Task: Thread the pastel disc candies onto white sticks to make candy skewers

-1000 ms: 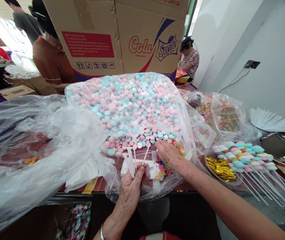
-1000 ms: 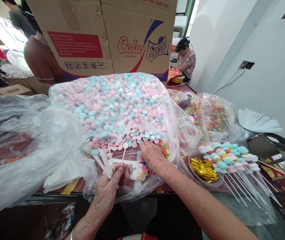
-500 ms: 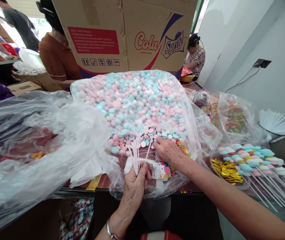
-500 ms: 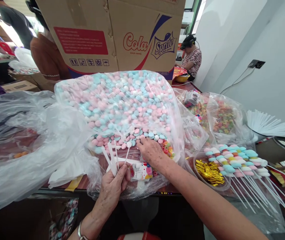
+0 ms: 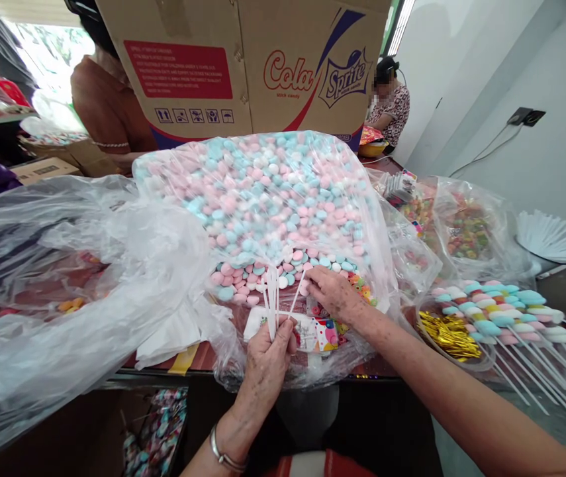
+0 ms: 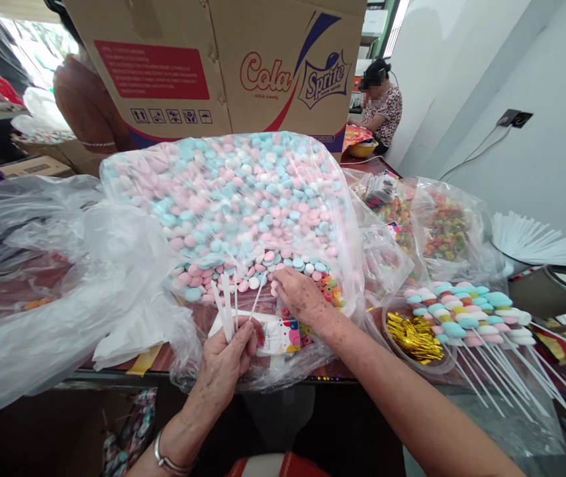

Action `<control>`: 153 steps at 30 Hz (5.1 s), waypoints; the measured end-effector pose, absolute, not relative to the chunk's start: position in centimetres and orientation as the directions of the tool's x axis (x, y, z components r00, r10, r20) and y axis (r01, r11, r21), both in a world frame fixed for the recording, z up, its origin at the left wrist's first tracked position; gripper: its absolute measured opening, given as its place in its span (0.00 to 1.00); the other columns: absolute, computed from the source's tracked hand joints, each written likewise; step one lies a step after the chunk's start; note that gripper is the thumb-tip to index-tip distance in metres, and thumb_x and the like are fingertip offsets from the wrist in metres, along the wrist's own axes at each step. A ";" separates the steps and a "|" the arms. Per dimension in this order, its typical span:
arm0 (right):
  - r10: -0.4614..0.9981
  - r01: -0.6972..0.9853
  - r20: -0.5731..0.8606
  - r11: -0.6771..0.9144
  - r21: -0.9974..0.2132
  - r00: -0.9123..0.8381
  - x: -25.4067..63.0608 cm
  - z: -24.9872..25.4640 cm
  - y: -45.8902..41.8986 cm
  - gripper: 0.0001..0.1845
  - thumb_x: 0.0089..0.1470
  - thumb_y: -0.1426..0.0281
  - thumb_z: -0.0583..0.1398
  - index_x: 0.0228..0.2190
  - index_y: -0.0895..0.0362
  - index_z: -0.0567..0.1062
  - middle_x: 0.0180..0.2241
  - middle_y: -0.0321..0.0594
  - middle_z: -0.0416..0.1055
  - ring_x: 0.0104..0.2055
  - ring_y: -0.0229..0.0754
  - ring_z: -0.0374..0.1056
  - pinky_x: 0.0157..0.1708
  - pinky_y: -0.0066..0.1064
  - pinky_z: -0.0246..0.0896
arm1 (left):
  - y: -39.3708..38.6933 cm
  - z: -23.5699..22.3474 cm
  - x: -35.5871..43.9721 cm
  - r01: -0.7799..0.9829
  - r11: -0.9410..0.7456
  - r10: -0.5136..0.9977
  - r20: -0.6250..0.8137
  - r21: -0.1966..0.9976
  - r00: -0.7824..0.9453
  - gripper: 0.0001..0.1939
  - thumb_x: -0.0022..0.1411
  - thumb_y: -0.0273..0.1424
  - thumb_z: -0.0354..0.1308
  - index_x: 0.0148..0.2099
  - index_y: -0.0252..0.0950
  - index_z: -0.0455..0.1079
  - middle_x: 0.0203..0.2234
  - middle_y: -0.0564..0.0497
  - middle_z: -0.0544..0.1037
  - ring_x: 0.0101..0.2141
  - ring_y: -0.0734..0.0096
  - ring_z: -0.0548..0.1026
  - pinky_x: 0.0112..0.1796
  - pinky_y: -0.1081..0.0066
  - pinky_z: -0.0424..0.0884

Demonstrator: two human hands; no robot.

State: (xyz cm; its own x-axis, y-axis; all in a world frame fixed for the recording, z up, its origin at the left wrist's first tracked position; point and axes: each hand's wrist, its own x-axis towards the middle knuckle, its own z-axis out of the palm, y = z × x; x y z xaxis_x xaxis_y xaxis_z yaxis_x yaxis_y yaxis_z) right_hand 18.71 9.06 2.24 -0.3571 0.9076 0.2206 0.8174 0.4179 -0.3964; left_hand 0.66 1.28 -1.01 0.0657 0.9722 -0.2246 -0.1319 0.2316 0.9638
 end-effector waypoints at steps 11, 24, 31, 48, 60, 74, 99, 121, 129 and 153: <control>0.867 0.860 0.100 0.497 -0.117 -0.488 16.9 1.8 8.2 0.11 0.61 0.80 0.52 0.42 0.60 0.72 0.42 0.50 0.73 0.48 0.49 0.66 0.49 0.38 0.62 | 1.4 -0.3 1.0 -0.111 0.242 0.970 -0.237 0.964 0.059 0.20 0.58 0.48 0.60 0.30 0.35 0.70 0.15 0.59 0.68 0.12 0.83 0.55 0.15 0.76 0.47; 0.983 -0.381 -0.179 -0.148 -0.913 0.046 19.0 3.5 8.0 0.14 0.39 0.68 0.70 0.28 0.58 0.73 0.26 0.34 0.75 0.28 0.36 0.71 0.33 0.30 0.70 | 1.1 4.0 -0.5 0.145 0.133 0.986 -0.145 0.981 0.077 0.18 0.59 0.44 0.58 0.24 0.37 0.67 0.12 0.58 0.63 0.14 0.77 0.57 0.18 0.74 0.50; 0.981 -0.555 -0.187 -0.126 -0.823 0.055 18.7 3.5 6.5 0.14 0.38 0.69 0.73 0.30 0.59 0.79 0.31 0.39 0.79 0.32 0.36 0.74 0.34 0.26 0.72 | 1.0 3.6 -0.4 0.341 0.088 0.982 -0.140 0.936 0.131 0.19 0.62 0.42 0.51 0.21 0.39 0.62 0.13 0.57 0.63 0.18 0.72 0.59 0.24 0.72 0.55; 0.977 -0.116 0.146 0.164 -0.980 0.154 17.6 1.8 5.0 0.14 0.48 0.62 0.70 0.39 0.48 0.83 0.42 0.36 0.81 0.46 0.43 0.75 0.52 0.37 0.69 | 0.3 2.3 -0.1 0.243 0.131 0.977 -0.166 0.961 0.132 0.17 0.62 0.42 0.52 0.32 0.34 0.71 0.14 0.59 0.61 0.19 0.74 0.57 0.22 0.73 0.53; 0.911 0.276 0.402 0.365 -0.889 0.094 16.9 1.4 3.6 0.12 0.58 0.65 0.62 0.43 0.50 0.81 0.42 0.38 0.81 0.43 0.43 0.77 0.49 0.35 0.73 | -0.8 1.0 0.6 0.067 0.194 0.975 -0.199 0.979 0.094 0.19 0.62 0.45 0.57 0.34 0.33 0.72 0.15 0.60 0.58 0.19 0.78 0.54 0.20 0.75 0.49; 0.950 0.411 0.298 0.310 -0.857 -0.095 19.0 3.8 3.5 0.20 0.61 0.65 0.56 0.53 0.54 0.74 0.44 0.39 0.80 0.44 0.42 0.76 0.47 0.33 0.70 | 0.5 2.1 0.4 0.108 0.148 0.986 -0.156 0.983 0.063 0.15 0.62 0.42 0.55 0.38 0.34 0.72 0.13 0.62 0.60 0.16 0.78 0.54 0.18 0.76 0.50; 0.964 0.919 -0.023 0.243 -0.311 -0.263 20.0 5.1 7.7 0.12 0.57 0.77 0.55 0.35 0.57 0.79 0.38 0.42 0.77 0.38 0.42 0.70 0.37 0.30 0.59 | -0.1 1.4 -0.7 0.086 0.226 0.974 -0.228 0.970 0.006 0.17 0.57 0.45 0.59 0.34 0.35 0.71 0.13 0.61 0.62 0.13 0.80 0.52 0.16 0.76 0.44; 0.992 0.963 0.044 0.128 -0.239 -0.121 20.3 3.0 7.7 0.13 0.59 0.77 0.53 0.41 0.59 0.75 0.42 0.50 0.76 0.46 0.49 0.71 0.44 0.36 0.64 | -0.2 2.3 -0.3 0.273 0.087 0.991 -0.111 0.958 0.071 0.17 0.63 0.42 0.53 0.32 0.36 0.74 0.14 0.59 0.61 0.19 0.72 0.60 0.23 0.73 0.57; 0.997 0.063 -0.038 -0.042 -0.997 0.067 19.9 2.3 6.3 0.16 0.45 0.61 0.65 0.36 0.55 0.80 0.35 0.38 0.78 0.30 0.40 0.73 0.32 0.34 0.74 | 0.5 2.6 0.2 0.467 -0.016 0.991 -0.050 0.884 0.128 0.20 0.64 0.38 0.49 0.47 0.37 0.79 0.30 0.48 0.82 0.31 0.61 0.75 0.34 0.68 0.67; 0.877 0.324 0.469 0.414 -0.851 0.109 18.2 1.3 4.4 0.11 0.57 0.70 0.60 0.40 0.51 0.81 0.40 0.40 0.78 0.44 0.42 0.72 0.48 0.35 0.69 | 0.8 2.8 0.4 0.441 0.021 0.992 -0.074 0.897 0.104 0.20 0.64 0.43 0.50 0.40 0.37 0.79 0.19 0.52 0.75 0.29 0.60 0.73 0.32 0.68 0.68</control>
State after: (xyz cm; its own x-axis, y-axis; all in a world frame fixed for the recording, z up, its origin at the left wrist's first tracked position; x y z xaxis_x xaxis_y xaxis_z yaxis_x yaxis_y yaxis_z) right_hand 18.18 4.36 1.31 0.1090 0.8766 0.4687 0.3239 0.4144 -0.8505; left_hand 0.40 0.80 2.77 0.1044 0.9918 -0.0740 0.4406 0.0206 0.8975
